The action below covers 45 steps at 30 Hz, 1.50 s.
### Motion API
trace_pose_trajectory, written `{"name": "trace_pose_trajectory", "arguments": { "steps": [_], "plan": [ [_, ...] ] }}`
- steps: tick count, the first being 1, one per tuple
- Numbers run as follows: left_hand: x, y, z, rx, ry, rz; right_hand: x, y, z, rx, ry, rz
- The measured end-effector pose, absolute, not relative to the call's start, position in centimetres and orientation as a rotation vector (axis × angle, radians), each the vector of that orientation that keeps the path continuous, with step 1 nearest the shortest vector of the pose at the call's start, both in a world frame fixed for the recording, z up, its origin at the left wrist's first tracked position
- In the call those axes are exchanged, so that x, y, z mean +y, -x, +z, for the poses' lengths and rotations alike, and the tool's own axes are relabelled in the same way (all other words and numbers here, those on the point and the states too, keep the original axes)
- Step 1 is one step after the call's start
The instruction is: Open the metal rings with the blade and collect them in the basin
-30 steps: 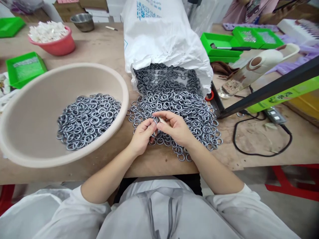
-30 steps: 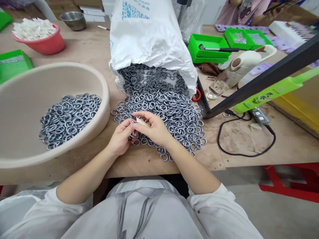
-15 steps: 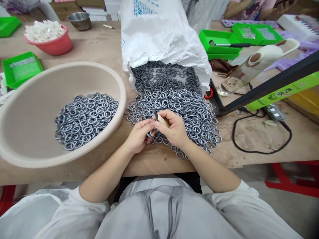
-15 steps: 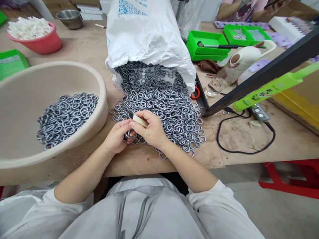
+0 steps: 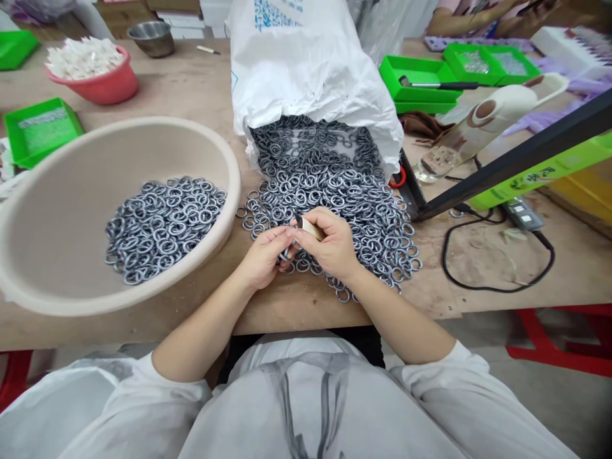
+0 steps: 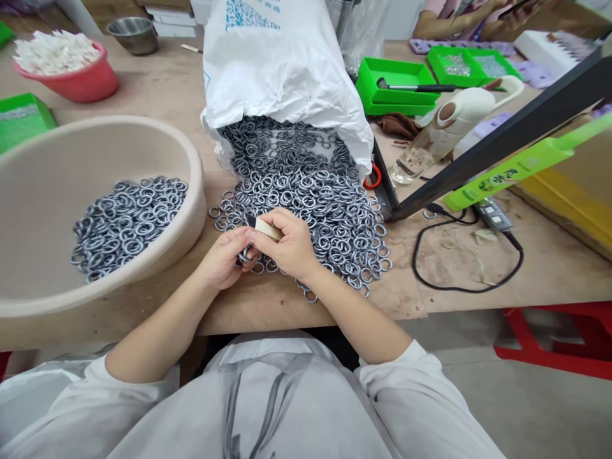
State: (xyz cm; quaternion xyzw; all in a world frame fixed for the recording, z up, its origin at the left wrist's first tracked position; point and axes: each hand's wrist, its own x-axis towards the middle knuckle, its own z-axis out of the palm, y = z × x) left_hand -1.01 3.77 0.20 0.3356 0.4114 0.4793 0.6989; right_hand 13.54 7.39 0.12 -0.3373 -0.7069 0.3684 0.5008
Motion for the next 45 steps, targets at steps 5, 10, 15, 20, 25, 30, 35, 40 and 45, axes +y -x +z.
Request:
{"name": "trace_pose_trajectory", "arguments": {
  "steps": [5, 10, 15, 20, 25, 30, 35, 40, 45],
  "plan": [
    [3.9, 1.1, 0.1, 0.972, -0.794, 1.087, 8.0, -13.2, 0.0, -1.543, 0.868, 1.287],
    [4.0, 1.1, 0.1, 0.978, -0.793, 1.099, 8.4, -13.8, 0.6, -1.510, 0.929, 1.344],
    [4.0, 1.0, 0.0, 0.978, -0.781, 1.119, 8.1, -13.7, 0.6, -1.603, 0.925, 1.307],
    [4.0, 1.0, 0.1, 0.967, -0.783, 1.097, 8.0, -14.1, 0.4, -1.612, 0.949, 1.296],
    [4.0, 1.2, -0.2, 0.964, -0.747, 1.129, 7.3, -15.0, 1.0, -1.961, 0.956, 0.861],
    [4.0, 1.1, -0.4, 1.003, -0.717, 1.136, 6.8, -15.1, 1.2, -2.089, 0.940, 0.806],
    [3.5, 0.9, 0.0, 0.922, -0.816, 1.044, 8.6, -16.0, 0.5, -1.864, 1.115, 0.981],
    [3.5, 1.0, 0.4, 0.917, -0.749, 1.072, 10.9, -17.3, 0.3, -1.790, 1.383, 0.671],
    [4.2, 1.3, 0.2, 0.879, -0.619, 1.092, 11.8, -17.0, 0.8, -2.047, 1.836, 0.236]
  ]
}}
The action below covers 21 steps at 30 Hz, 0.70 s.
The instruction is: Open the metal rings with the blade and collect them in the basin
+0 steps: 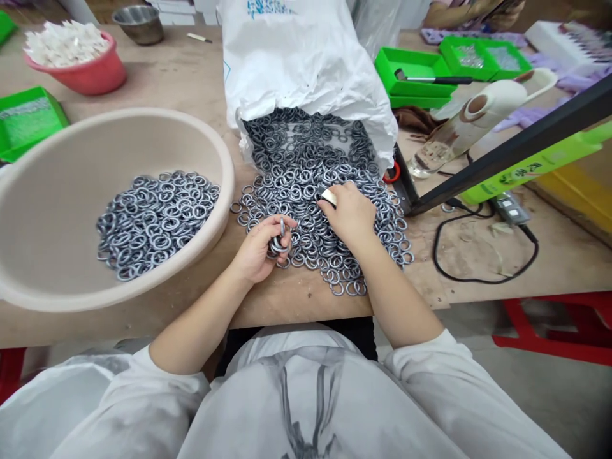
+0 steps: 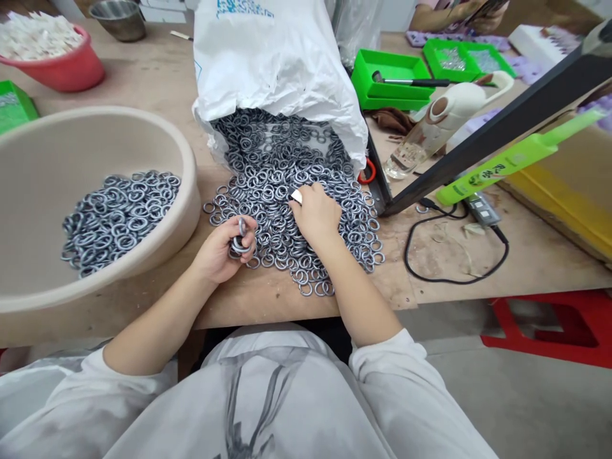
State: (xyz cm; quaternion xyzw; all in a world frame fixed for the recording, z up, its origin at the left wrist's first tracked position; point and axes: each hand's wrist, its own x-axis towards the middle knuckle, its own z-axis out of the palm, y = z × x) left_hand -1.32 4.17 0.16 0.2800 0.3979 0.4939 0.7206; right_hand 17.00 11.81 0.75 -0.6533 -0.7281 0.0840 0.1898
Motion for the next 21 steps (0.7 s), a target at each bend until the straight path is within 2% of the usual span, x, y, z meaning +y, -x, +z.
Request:
{"name": "trace_pose_trajectory", "arguments": {
  "steps": [8, 11, 13, 18, 21],
  "plan": [
    [4.5, 1.9, 0.7, 0.784, -0.494, 1.108, 12.1, -17.0, 0.7, -2.121, 1.935, 0.151],
    [4.6, 1.6, 0.5, 0.834, -0.522, 1.125, 12.2, -17.6, 0.4, -2.039, 1.822, 0.212],
    [4.6, 1.3, 0.2, 0.893, -0.559, 1.147, 12.1, -17.8, 0.1, -1.917, 1.639, 0.428],
    [4.2, 0.5, -0.8, 1.079, -0.735, 1.250, 9.9, -16.2, 0.3, -1.546, 1.076, 1.395],
    [4.0, 0.4, -1.2, 1.078, -0.830, 1.252, 8.3, -14.8, 0.6, -1.456, 0.935, 1.636]
  ]
}}
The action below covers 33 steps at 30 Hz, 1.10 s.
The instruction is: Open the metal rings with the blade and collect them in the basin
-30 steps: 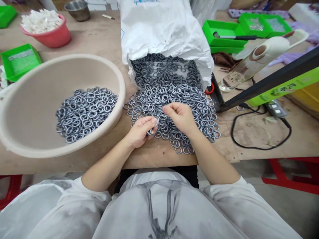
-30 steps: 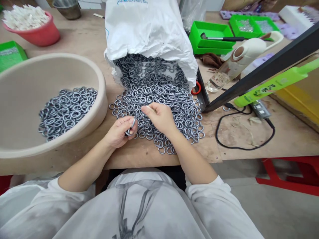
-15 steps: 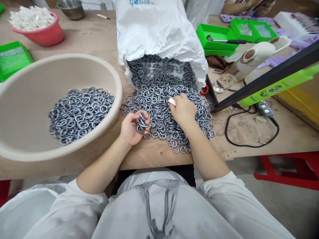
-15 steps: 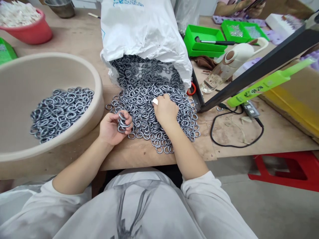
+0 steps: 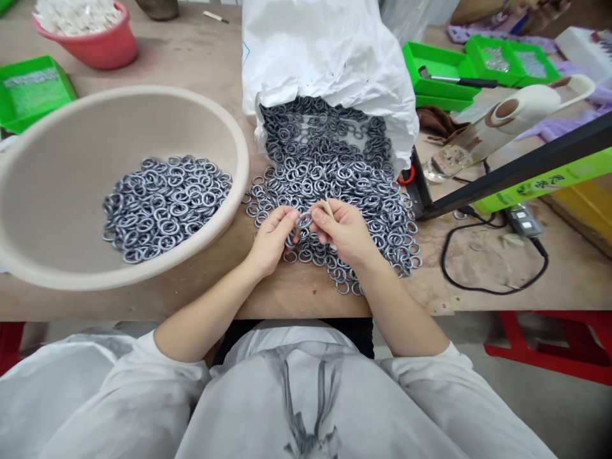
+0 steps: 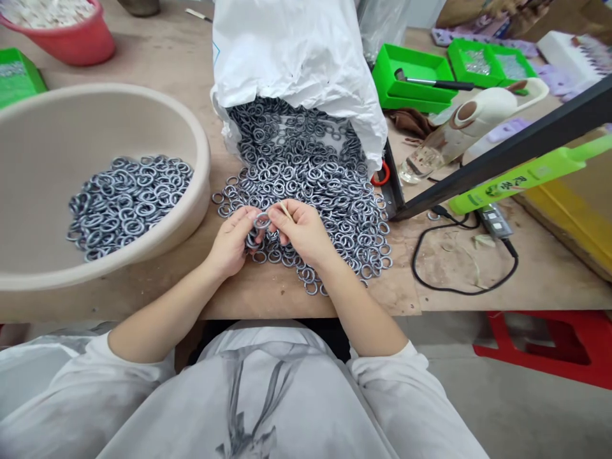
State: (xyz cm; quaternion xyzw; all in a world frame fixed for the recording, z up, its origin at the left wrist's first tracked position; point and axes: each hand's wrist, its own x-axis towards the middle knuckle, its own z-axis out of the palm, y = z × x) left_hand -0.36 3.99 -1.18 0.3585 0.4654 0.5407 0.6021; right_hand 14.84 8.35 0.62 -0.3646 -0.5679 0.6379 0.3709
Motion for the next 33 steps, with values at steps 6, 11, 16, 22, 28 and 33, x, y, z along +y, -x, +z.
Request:
{"name": "trace_pose_trajectory", "arguments": {
  "steps": [6, 11, 16, 22, 28, 33],
  "plan": [
    [3.8, 0.5, -1.1, 1.042, -0.910, 1.234, 7.5, -13.8, 0.3, -1.426, 0.965, 1.461],
    [3.8, 0.6, -1.0, 1.123, -1.155, 1.314, 7.3, -13.6, 0.5, -1.443, 0.946, 1.436],
    [3.8, 0.6, -1.7, 1.102, -1.142, 1.291, 6.8, -13.4, 0.1, -1.466, 0.809, 1.521],
    [3.7, 0.5, -1.5, 1.040, -1.056, 1.241, 7.0, -13.5, -0.1, -1.508, 0.837, 1.428],
    [3.8, 0.4, -0.5, 1.031, -0.858, 1.214, 7.0, -14.6, 0.6, -1.838, 0.915, 0.858],
    [3.8, 0.2, 0.0, 1.104, -0.765, 1.220, 6.5, -14.8, 0.6, -2.110, 0.910, 0.568]
  ]
}}
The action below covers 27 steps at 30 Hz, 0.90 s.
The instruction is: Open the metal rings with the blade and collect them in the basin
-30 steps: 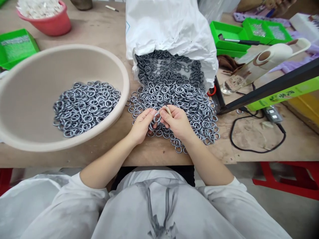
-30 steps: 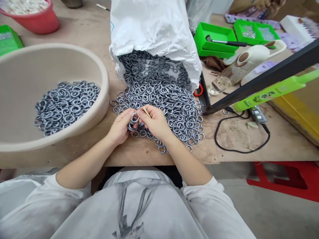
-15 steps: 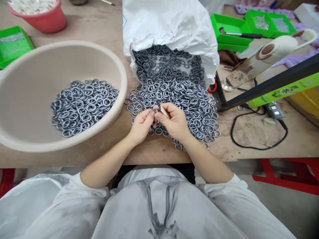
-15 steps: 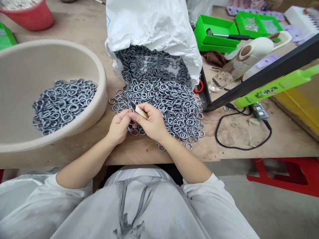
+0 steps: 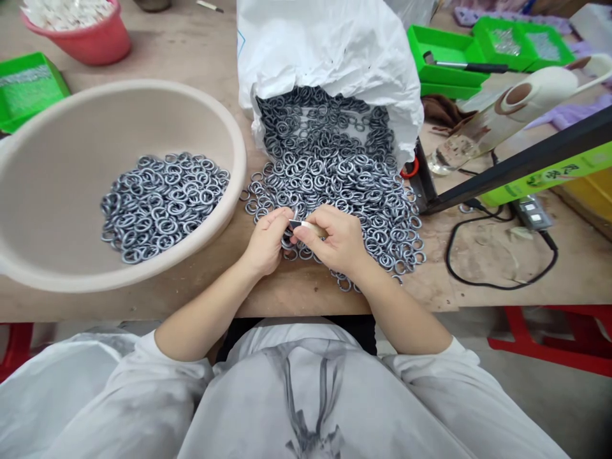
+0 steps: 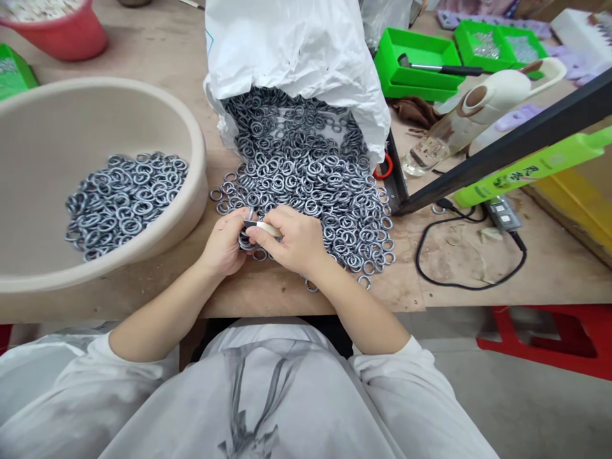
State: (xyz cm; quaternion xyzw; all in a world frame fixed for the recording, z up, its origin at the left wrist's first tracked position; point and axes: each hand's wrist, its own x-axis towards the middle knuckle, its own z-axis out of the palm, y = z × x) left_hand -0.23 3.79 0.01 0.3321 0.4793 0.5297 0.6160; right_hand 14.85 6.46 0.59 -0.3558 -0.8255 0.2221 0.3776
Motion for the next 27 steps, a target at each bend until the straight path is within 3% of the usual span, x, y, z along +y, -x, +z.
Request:
{"name": "trace_pose_trajectory", "arguments": {
  "steps": [8, 13, 21, 27],
  "plan": [
    [3.7, 0.3, -0.4, 1.073, -0.793, 1.192, 6.7, -14.7, 0.5, -2.153, 1.000, 0.590],
    [3.4, 0.1, -0.5, 0.950, -0.895, 1.134, 8.1, -15.3, 0.1, -1.833, 1.249, 0.578],
    [4.4, 0.9, -1.7, 1.112, -0.873, 1.288, 7.1, -13.6, -0.4, -1.899, 0.995, 0.566],
    [3.3, 1.2, -0.4, 1.252, -1.346, 1.446, 10.4, -15.1, 1.2, -1.423, 0.940, 0.827]
  ]
}}
